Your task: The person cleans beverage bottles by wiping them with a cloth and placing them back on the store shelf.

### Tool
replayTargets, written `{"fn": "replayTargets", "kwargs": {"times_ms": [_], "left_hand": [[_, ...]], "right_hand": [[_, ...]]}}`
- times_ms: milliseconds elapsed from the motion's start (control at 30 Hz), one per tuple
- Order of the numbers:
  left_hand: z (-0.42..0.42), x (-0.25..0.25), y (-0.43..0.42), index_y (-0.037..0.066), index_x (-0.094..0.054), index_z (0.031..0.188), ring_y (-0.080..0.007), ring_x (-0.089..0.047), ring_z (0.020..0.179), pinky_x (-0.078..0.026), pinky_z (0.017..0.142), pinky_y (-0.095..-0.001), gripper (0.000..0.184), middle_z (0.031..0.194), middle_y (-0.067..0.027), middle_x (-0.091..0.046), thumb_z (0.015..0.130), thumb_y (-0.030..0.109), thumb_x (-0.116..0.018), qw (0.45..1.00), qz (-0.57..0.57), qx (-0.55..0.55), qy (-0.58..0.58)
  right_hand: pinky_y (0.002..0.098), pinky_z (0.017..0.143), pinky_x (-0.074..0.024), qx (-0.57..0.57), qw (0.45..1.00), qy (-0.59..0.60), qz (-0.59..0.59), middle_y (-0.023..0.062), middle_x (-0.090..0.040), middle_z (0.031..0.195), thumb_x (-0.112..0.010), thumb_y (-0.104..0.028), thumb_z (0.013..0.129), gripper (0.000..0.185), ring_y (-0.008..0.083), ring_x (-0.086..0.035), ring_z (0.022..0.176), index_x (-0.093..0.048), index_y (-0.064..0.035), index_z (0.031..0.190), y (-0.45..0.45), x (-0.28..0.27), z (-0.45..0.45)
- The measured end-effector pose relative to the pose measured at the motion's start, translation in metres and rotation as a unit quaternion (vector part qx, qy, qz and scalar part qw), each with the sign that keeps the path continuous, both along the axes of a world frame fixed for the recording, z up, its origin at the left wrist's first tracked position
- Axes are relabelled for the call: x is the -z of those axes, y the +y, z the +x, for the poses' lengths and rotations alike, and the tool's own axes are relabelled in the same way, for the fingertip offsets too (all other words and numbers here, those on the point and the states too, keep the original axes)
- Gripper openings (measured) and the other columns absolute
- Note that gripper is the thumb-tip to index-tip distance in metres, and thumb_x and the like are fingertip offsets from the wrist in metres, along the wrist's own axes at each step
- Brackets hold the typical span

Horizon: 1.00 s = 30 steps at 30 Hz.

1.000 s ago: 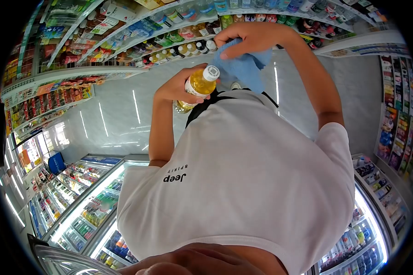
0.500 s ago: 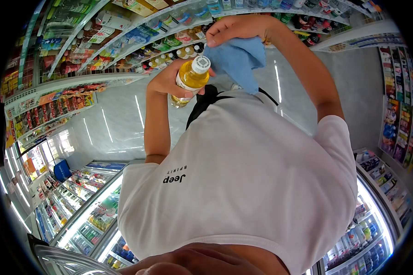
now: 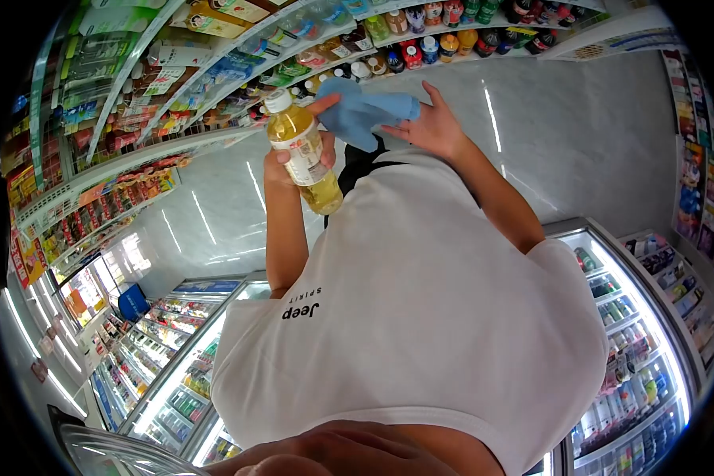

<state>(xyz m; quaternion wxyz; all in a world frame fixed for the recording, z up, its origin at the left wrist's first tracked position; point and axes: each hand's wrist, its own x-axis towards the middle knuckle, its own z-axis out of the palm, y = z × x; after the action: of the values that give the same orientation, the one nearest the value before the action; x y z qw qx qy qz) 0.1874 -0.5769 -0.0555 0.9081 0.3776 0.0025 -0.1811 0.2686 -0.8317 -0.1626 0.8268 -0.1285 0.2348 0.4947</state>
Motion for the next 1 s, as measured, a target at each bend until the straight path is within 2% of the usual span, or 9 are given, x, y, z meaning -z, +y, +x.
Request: {"fn": "replayTargets", "kwargs": {"times_ms": [67,167,233,367,567,633,700,867,1000], "left_hand": [[-0.003,-0.006,-0.002,-0.015,-0.028,0.147,-0.0218,-0.063,0.065,-0.052,0.054,-0.0326,0.117,0.092,-0.0167,-0.064,0.059,0.039,-0.082,0.998,-0.04,-0.029,0.027],[-0.006,-0.005,0.003,-0.016,-0.022,0.148,-0.0223,-0.058,0.062,-0.049,0.053,-0.0341,0.121,0.109,-0.0137,-0.06,0.058,0.038,-0.081,0.993,-0.087,-0.058,0.05],[-0.008,-0.007,0.004,-0.017,-0.02,0.148,-0.0229,-0.056,0.062,-0.048,0.053,-0.0352,0.122,0.115,-0.0115,-0.06,0.058,0.037,-0.081,0.992,-0.091,-0.067,0.053],[-0.008,-0.013,0.002,-0.017,-0.02,0.149,-0.0231,-0.056,0.063,-0.048,0.053,-0.0349,0.122,0.099,-0.0072,-0.061,0.058,0.037,-0.081,0.995,-0.062,-0.063,0.053],[-0.008,-0.012,-0.001,-0.014,-0.021,0.15,-0.0228,-0.057,0.064,-0.048,0.054,-0.0356,0.121,0.135,-0.0154,-0.052,0.059,0.038,-0.081,0.996,-0.057,-0.061,0.04],[-0.007,-0.013,-0.002,-0.014,-0.023,0.149,-0.0229,-0.059,0.064,-0.05,0.055,-0.0351,0.119,0.123,-0.0164,-0.054,0.059,0.038,-0.081,0.995,-0.062,-0.068,0.031],[-0.009,-0.012,-0.001,-0.014,-0.024,0.149,-0.0231,-0.063,0.066,-0.055,0.057,-0.0341,0.118,0.086,-0.0158,-0.064,0.059,0.038,-0.08,0.995,-0.076,-0.068,0.024],[-0.01,-0.015,-0.002,-0.012,-0.024,0.15,-0.0228,-0.063,0.066,-0.054,0.057,-0.034,0.118,0.09,-0.0152,-0.064,0.059,0.038,-0.08,0.993,-0.072,-0.091,0.019],[-0.013,-0.004,0.006,-0.012,-0.024,0.15,-0.0227,-0.062,0.067,-0.053,0.058,-0.034,0.118,0.094,-0.0145,-0.064,0.059,0.039,-0.08,0.992,-0.114,-0.061,0.012]], "right_hand": [[0.0455,0.112,-0.0392,-0.006,0.997,0.019,-0.075,0.0176,-0.056,0.135,-0.041,-0.058,0.099,0.067,0.0312,-0.055,0.125,-0.054,0.0019,0.128,0.003,-0.005,-0.001],[0.0435,0.109,-0.0404,0.018,0.952,-0.17,-0.256,0.0151,-0.063,0.122,-0.04,-0.053,0.101,0.058,0.03,-0.056,0.119,-0.06,-0.0005,0.113,0.006,0.027,-0.008],[0.0421,0.105,-0.0424,0.035,0.919,-0.311,-0.239,0.0146,-0.064,0.119,-0.04,-0.052,0.101,0.056,0.0285,-0.057,0.12,-0.061,-0.0013,0.112,0.001,0.014,-0.01],[0.0384,0.103,-0.0431,0.045,0.846,-0.485,-0.217,0.0137,-0.066,0.114,-0.042,-0.046,0.102,0.05,0.0247,-0.057,0.119,-0.063,-0.0019,0.11,0.001,-0.024,-0.009],[0.0337,0.102,-0.0418,0.029,0.831,-0.449,-0.326,0.0061,-0.061,0.111,-0.053,-0.03,0.1,0.035,0.018,-0.058,0.108,-0.059,-0.0021,0.122,0.012,-0.02,0.003],[0.0329,0.099,-0.0435,0.038,0.795,-0.498,-0.344,0.0043,-0.06,0.11,-0.054,-0.028,0.1,0.034,0.0167,-0.058,0.103,-0.058,-0.0026,0.122,0.011,-0.038,0.0],[0.0326,0.097,-0.0443,0.037,0.783,-0.513,-0.35,0.0036,-0.059,0.11,-0.054,-0.028,0.1,0.033,0.0162,-0.058,0.102,-0.057,-0.003,0.123,0.011,-0.043,-0.002],[0.0338,0.1,-0.0439,0.088,0.871,-0.396,-0.275,0.0049,-0.061,0.112,-0.054,-0.029,0.1,0.035,0.0179,-0.059,0.109,-0.057,-0.0037,0.124,0.011,-0.018,-0.004],[0.0357,0.101,-0.0436,0.046,0.813,-0.508,-0.281,0.0065,-0.062,0.116,-0.056,-0.027,0.1,0.035,0.0195,-0.059,0.113,-0.057,-0.0038,0.126,0.012,-0.023,-0.007]]}}
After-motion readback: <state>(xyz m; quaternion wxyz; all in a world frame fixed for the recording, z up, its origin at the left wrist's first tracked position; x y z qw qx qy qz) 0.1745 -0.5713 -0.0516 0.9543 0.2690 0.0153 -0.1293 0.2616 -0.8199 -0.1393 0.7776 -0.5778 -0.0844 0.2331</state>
